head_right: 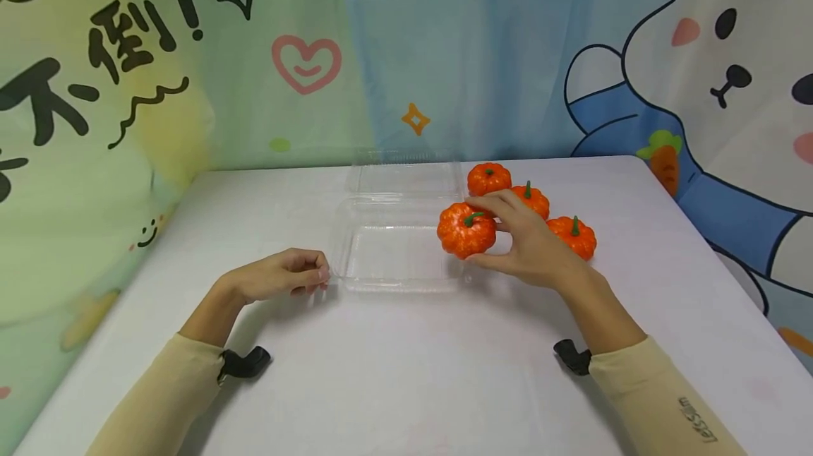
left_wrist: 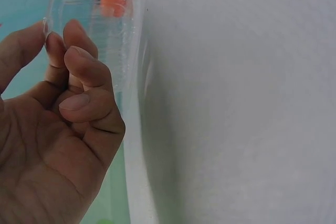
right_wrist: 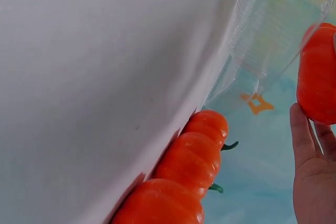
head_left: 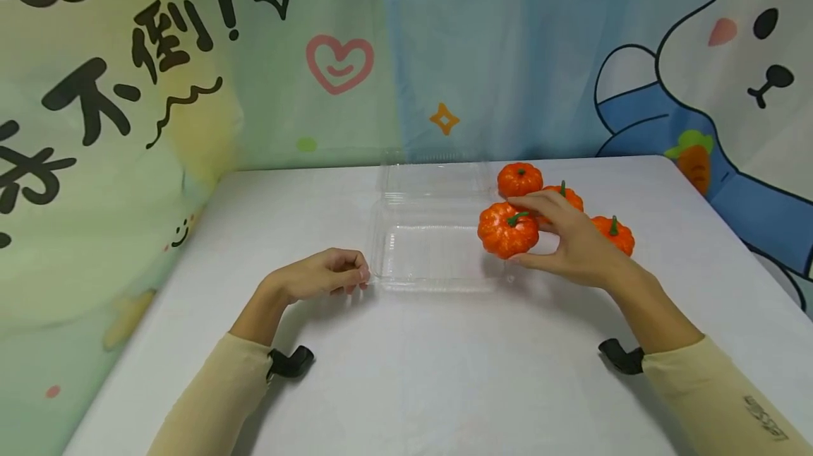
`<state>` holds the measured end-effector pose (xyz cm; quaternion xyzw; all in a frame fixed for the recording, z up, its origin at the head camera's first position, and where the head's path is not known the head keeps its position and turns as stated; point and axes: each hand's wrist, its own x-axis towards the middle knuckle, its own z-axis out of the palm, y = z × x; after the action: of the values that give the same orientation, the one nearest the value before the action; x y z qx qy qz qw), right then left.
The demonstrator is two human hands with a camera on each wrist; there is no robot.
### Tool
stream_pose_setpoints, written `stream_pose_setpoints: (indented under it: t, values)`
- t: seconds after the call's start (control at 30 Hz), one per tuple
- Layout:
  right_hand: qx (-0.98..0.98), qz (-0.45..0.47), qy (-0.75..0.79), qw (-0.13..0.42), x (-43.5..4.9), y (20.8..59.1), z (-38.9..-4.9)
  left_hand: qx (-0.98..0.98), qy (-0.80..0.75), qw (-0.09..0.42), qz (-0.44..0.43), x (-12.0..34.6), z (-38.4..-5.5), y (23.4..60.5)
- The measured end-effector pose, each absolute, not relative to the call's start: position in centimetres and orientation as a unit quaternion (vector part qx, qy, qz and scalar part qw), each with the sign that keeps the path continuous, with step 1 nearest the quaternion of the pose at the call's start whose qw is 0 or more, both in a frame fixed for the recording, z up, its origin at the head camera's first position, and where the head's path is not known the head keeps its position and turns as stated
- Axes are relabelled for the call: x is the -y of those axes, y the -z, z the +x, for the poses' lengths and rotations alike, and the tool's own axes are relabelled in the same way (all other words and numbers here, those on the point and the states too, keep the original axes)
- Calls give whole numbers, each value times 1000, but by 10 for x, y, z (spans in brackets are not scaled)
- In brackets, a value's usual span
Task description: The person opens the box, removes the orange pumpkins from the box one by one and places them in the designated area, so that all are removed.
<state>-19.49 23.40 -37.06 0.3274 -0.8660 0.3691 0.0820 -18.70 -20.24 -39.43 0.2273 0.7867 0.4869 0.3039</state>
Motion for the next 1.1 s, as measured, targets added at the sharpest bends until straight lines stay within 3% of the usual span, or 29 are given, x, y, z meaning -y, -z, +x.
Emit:
stream_pose_setpoints:
  t: [1.1]
  values:
    - [900,262,-308,163,-296,360,-168,-788,-486,304,226,201,-188,396]
